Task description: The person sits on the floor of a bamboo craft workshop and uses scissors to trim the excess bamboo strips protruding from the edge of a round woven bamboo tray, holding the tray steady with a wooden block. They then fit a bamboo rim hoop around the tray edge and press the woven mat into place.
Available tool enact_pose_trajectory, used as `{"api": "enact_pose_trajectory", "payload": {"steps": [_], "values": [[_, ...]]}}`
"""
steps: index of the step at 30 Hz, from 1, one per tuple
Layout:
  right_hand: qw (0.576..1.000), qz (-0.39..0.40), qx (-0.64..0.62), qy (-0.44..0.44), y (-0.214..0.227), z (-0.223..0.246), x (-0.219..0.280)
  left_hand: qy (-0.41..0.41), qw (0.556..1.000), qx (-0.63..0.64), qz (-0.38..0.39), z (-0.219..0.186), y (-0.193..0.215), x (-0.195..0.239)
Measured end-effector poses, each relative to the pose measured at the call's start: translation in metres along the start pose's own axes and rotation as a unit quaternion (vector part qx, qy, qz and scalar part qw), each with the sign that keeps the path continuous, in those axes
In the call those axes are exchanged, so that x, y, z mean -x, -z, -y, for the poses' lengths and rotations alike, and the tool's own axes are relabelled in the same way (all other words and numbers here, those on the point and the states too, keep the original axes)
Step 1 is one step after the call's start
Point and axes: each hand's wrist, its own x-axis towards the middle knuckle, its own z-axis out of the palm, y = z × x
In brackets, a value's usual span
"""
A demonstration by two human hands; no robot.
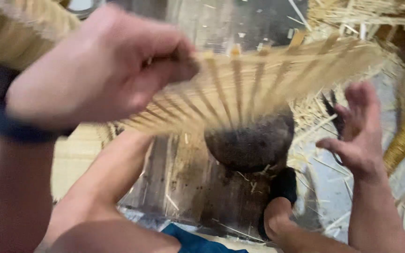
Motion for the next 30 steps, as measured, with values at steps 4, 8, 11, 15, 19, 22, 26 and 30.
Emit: {"api": "enact_pose_trajectory", "payload": {"steps": [4,8,11,15,19,22,26,30], "values": [[0.977,0.056,-0.141,-0.152,0.013,-0.018,-0.001,0.105,0.991,0.074,0.037,0.051,-0.05,-0.067],[0.923,0.025,-0.244,-0.296,0.003,-0.103,0.04,0.1,0.972,-0.158,-0.14,0.141,-0.167,-0.076],[0.909,-0.021,-0.145,-0.39,-0.007,-0.144,0.057,0.444,0.892,0.051,-0.067,0.155,-0.214,-0.035],[0.871,-0.051,-0.244,-0.424,-0.027,-0.138,0.054,0.658,0.71,0.194,0.159,0.207,-0.325,0.086],[0.851,-0.075,-0.279,-0.44,-0.032,-0.133,0.053,0.598,0.585,0.541,-0.089,0.206,-0.375,0.132],[0.848,-0.082,-0.27,-0.448,-0.029,-0.136,0.056,0.6,0.592,0.53,-0.094,0.191,-0.359,0.115],[0.855,-0.074,-0.269,-0.437,-0.032,-0.136,0.054,0.582,0.601,0.535,-0.115,0.185,-0.353,0.111],[0.859,-0.087,-0.246,-0.441,-0.035,-0.153,0.06,0.588,0.604,0.528,-0.103,0.181,-0.342,0.111]]}}
